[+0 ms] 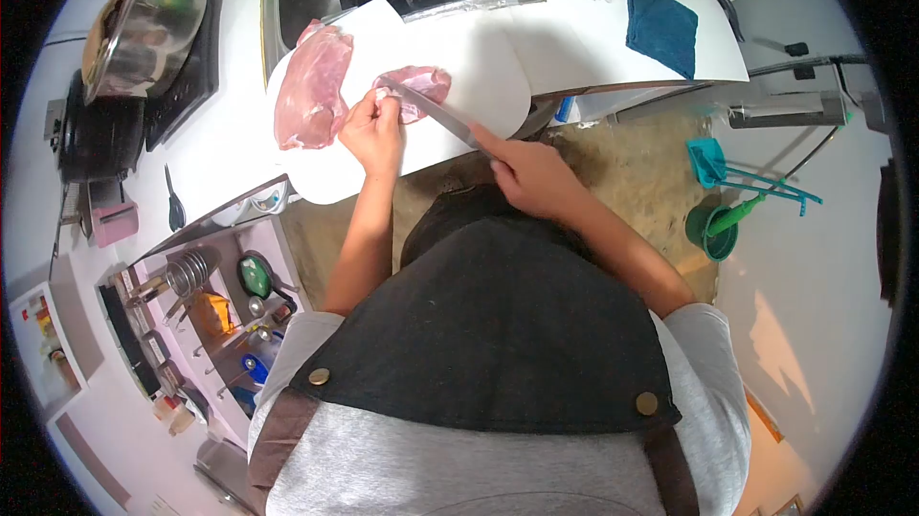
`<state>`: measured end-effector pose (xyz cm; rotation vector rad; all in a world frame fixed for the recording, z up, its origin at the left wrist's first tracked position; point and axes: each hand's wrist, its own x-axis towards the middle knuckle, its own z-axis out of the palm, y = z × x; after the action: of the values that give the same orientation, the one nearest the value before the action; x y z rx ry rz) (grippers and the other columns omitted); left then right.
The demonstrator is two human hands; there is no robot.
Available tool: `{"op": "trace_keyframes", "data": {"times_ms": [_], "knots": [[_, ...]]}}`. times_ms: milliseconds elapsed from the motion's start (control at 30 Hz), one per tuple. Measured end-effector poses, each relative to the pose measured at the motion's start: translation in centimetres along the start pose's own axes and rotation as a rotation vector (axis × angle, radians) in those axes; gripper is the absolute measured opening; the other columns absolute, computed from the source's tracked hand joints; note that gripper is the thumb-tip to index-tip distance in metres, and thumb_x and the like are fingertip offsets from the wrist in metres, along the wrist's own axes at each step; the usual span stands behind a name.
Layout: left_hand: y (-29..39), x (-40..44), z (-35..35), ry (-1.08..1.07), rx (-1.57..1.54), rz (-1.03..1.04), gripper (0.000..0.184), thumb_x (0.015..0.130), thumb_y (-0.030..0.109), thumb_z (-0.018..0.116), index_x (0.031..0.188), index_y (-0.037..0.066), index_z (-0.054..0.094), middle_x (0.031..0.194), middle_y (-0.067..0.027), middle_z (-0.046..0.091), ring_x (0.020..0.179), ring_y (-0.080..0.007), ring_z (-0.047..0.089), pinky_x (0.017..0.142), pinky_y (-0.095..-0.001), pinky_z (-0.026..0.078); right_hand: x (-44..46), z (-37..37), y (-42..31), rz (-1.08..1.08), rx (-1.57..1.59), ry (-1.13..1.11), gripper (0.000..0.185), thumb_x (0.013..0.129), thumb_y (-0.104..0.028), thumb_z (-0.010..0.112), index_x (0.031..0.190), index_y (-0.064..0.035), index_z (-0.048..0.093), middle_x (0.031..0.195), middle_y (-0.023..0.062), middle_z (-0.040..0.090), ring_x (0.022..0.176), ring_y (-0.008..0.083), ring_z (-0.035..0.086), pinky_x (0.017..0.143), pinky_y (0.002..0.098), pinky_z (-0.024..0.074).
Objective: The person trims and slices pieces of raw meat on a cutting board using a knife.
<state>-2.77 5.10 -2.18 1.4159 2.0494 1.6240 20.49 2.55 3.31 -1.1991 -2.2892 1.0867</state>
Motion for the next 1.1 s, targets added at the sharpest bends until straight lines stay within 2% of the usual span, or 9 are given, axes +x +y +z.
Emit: {"op": "trace_keyframes", "data": {"times_ms": [67, 133, 167, 233, 433, 567, 667, 933, 1100], "knots": [[0.1, -0.1, -0.4, 0.001, 0.011, -0.018, 0.016, 0.075, 0.012, 0.060, 0.078, -0.002, 0.067, 0.056, -0.0096, 0.055, 0.052, -0.0134, 0.050, 0.052, -0.0298, 0.041, -1.3, -2.5, -0.5, 0.046, -0.028, -0.088, 0.055, 0.085, -0.010, 0.050, 0.139, -0.0136, 0.041, 0.083, 0.0204, 0.061, 0.076, 0.0385, 0.060, 0.071, 0.0434, 0.0469], [0.8, 0.0, -1.1, -0.072, 0.045, -0.057, 0.019, 0.080, 0.008, 0.059, 0.090, -0.003, 0.070, 0.060, 0.0023, 0.056, 0.057, -0.0035, 0.048, 0.052, -0.0206, 0.039, -1.3, -3.1, -0.7, 0.093, -0.053, -0.168, 0.055, 0.085, -0.010, 0.051, 0.139, -0.0140, 0.041, 0.082, 0.0202, 0.061, 0.076, 0.0381, 0.060, 0.071, 0.0434, 0.0470], [0.7, 0.0, -1.1, -0.073, 0.046, -0.053, 0.019, 0.080, 0.008, 0.059, 0.090, -0.003, 0.070, 0.060, 0.0023, 0.056, 0.057, -0.0035, 0.048, 0.052, -0.0206, 0.039, -0.8, -2.8, -1.0, 0.056, -0.006, -0.093, 0.053, 0.085, -0.011, 0.050, 0.138, -0.0130, 0.041, 0.081, 0.0210, 0.061, 0.074, 0.0388, 0.061, 0.070, 0.0464, 0.0474], [0.4, -0.4, -1.1, -0.056, 0.000, -0.102, 0.018, 0.077, 0.012, 0.058, 0.079, -0.004, 0.065, 0.053, -0.0076, 0.051, 0.051, -0.0104, 0.046, 0.050, -0.0283, 0.040, 0.6, -1.7, -1.5, 0.022, 0.042, -0.017, 0.051, 0.086, -0.013, 0.049, 0.136, -0.0120, 0.042, 0.080, 0.0217, 0.062, 0.073, 0.0395, 0.061, 0.069, 0.0493, 0.0478], [0.5, -0.5, -1.6, -0.137, 0.051, -0.074, 0.020, 0.078, 0.013, 0.059, 0.086, -0.004, 0.068, 0.055, -0.0053, 0.053, 0.052, -0.0070, 0.047, 0.051, -0.0248, 0.040, 5.1, 3.2, -1.0, -0.051, -0.011, 0.128, 0.056, 0.084, -0.009, 0.051, 0.138, -0.0136, 0.041, 0.081, 0.0200, 0.061, 0.073, 0.0379, 0.060, 0.067, 0.0471, 0.0459], [-0.2, -0.8, -1.2, -0.105, -0.149, -0.123, 0.019, 0.079, 0.012, 0.061, 0.087, -0.003, 0.069, 0.054, -0.0042, 0.053, 0.052, -0.0063, 0.048, 0.051, -0.0244, 0.041, 2.9, 2.5, -1.3, 0.025, -0.094, 0.041, 0.057, 0.084, -0.009, 0.051, 0.139, -0.0145, 0.039, 0.079, 0.0193, 0.060, 0.071, 0.0384, 0.059, 0.066, 0.0483, 0.0456], [-0.6, -0.8, -1.3, -0.146, -0.015, -0.132, 0.017, 0.078, 0.011, 0.062, 0.087, -0.002, 0.069, 0.053, -0.0044, 0.054, 0.050, -0.0066, 0.050, 0.050, -0.0250, 0.042, 0.8, 0.6, -0.7, 0.035, -0.075, -0.022, 0.058, 0.084, -0.010, 0.051, 0.140, -0.0156, 0.038, 0.078, 0.0186, 0.060, 0.070, 0.0381, 0.059, 0.066, 0.0483, 0.0456], [-0.1, 0.4, -2.9, -0.155, 0.358, 0.086, 0.021, 0.078, 0.016, 0.055, 0.082, 0.001, 0.069, 0.055, -0.0175, 0.055, 0.046, -0.0228, 0.055, 0.051, -0.0342, 0.045, -2.5, -3.7, -0.2, 0.062, -0.204, -0.142, 0.056, 0.084, -0.014, 0.052, 0.138, -0.0156, 0.040, 0.082, 0.0206, 0.062, 0.072, 0.0380, 0.061, 0.067, 0.0485, 0.0493], [0.1, 0.9, -4.0, -0.287, 0.312, 0.036, 0.019, 0.079, 0.014, 0.052, 0.078, 0.001, 0.066, 0.054, -0.0158, 0.054, 0.047, -0.0208, 0.053, 0.052, -0.0346, 0.044, -2.3, -6.3, -0.6, 0.039, -0.095, -0.113, 0.053, 0.083, -0.013, 0.052, 0.136, -0.0129, 0.044, 0.088, 0.0217, 0.062, 0.076, 0.0370, 0.062, 0.068, 0.0472, 0.0487]]}}
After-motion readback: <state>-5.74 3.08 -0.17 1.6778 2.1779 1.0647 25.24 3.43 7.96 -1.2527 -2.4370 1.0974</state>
